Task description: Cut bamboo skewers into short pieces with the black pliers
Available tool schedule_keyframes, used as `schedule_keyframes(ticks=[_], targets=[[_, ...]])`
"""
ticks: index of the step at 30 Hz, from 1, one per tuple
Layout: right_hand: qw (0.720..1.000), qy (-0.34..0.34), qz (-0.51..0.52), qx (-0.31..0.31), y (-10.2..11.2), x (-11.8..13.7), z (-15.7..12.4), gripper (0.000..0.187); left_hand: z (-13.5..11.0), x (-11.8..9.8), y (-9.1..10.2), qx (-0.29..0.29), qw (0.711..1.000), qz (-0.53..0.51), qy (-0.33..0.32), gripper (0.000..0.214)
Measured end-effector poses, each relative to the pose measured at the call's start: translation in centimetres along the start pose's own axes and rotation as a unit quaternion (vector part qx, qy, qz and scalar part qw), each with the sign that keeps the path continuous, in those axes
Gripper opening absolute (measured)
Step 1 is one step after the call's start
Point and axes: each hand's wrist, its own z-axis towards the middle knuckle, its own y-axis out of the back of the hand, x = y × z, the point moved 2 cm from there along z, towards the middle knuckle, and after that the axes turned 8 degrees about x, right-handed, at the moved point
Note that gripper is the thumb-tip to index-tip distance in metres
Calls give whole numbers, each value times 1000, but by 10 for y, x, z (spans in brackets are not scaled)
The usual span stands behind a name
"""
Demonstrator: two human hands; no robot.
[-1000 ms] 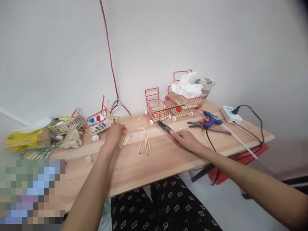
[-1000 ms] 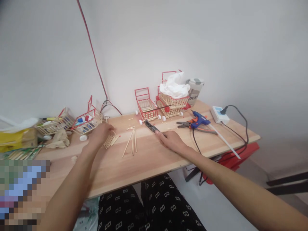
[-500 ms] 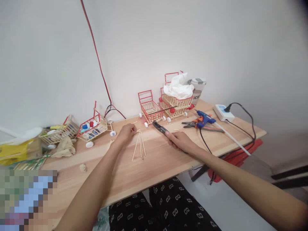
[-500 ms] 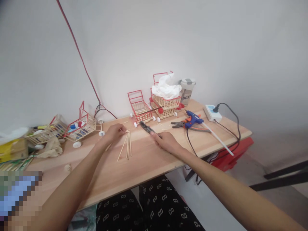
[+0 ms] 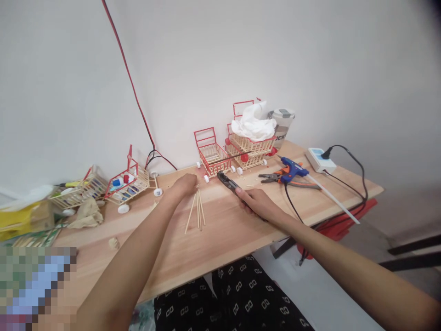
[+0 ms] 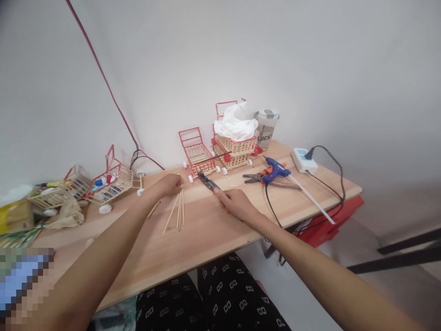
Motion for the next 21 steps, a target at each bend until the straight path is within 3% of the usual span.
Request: schedule_keyframes(ticks=[7,15,21], targets=[[1000,-3,18,-11,1,-1,0,64,2,-5,1,6,1000,-13,2,6],[999,4,50,-6,3,-2,-1,60,-17,30,-1,-65,995,-71,25,14],[997,-23,79,-6,3,-6,1,60,4,51,3,-109,986,-116,55,23]])
